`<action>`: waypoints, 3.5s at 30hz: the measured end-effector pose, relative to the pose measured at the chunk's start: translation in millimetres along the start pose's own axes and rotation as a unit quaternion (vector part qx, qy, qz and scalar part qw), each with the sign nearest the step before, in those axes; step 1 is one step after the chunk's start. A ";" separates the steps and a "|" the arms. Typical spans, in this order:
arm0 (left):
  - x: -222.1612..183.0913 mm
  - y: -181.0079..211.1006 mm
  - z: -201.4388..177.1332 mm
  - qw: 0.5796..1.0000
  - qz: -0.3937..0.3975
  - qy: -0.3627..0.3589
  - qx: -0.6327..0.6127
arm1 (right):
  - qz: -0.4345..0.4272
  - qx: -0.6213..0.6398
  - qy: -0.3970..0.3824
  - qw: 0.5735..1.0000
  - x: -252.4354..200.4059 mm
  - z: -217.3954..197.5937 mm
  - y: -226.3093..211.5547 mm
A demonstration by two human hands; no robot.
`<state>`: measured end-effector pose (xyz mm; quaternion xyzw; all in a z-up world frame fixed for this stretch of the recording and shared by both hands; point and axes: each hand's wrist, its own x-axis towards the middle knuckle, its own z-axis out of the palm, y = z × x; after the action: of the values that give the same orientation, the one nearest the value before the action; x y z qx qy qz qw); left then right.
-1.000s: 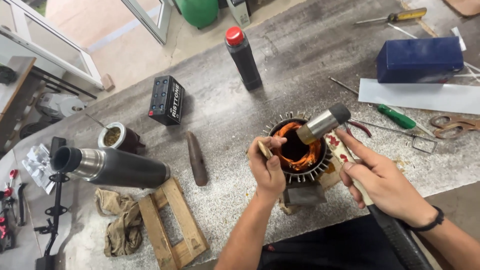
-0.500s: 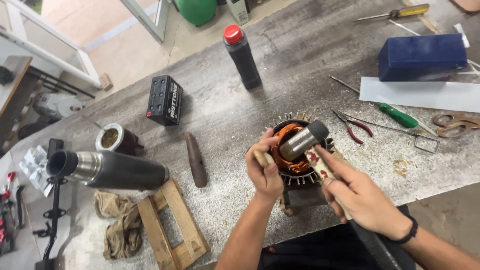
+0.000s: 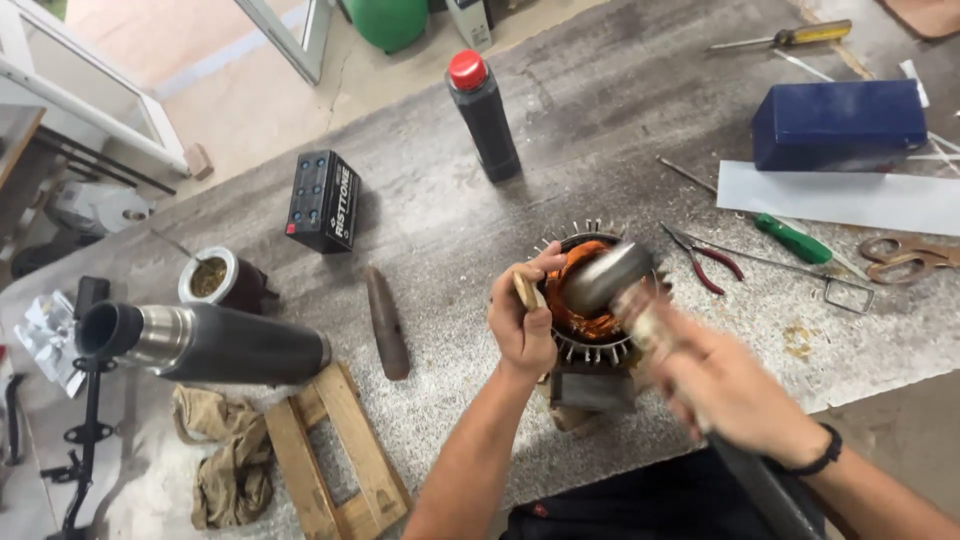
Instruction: Repairing a motor stator by seating copper windings with a hammer and wedge and applying insulation material.
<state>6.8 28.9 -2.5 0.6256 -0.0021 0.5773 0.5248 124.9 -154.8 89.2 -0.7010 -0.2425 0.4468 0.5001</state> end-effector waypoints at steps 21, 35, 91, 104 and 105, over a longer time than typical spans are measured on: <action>34.7 -1.8 -14.2 0.980 -0.060 -0.168 0.089 | 0.132 0.147 0.043 0.979 3.5 -16.6 -5.0; 14.7 -6.8 4.1 0.998 -0.007 -0.060 -0.027 | 0.057 -0.011 -0.041 0.997 25.4 -29.6 8.7; -7.8 17.8 36.4 0.980 -0.045 0.091 0.171 | 0.060 -0.002 -0.051 0.997 34.2 -38.8 0.7; -5.5 17.2 24.3 0.981 0.009 0.080 0.175 | 0.066 -0.090 -0.106 0.988 29.2 -18.5 5.6; -6.5 7.1 21.6 0.982 0.010 0.076 0.171 | 0.065 -0.088 -0.101 0.989 29.5 -21.9 6.2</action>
<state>15.9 7.6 2.1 0.6604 0.1308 0.6200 0.4030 157.5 -144.6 74.4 -0.7076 -0.2841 0.5237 0.3799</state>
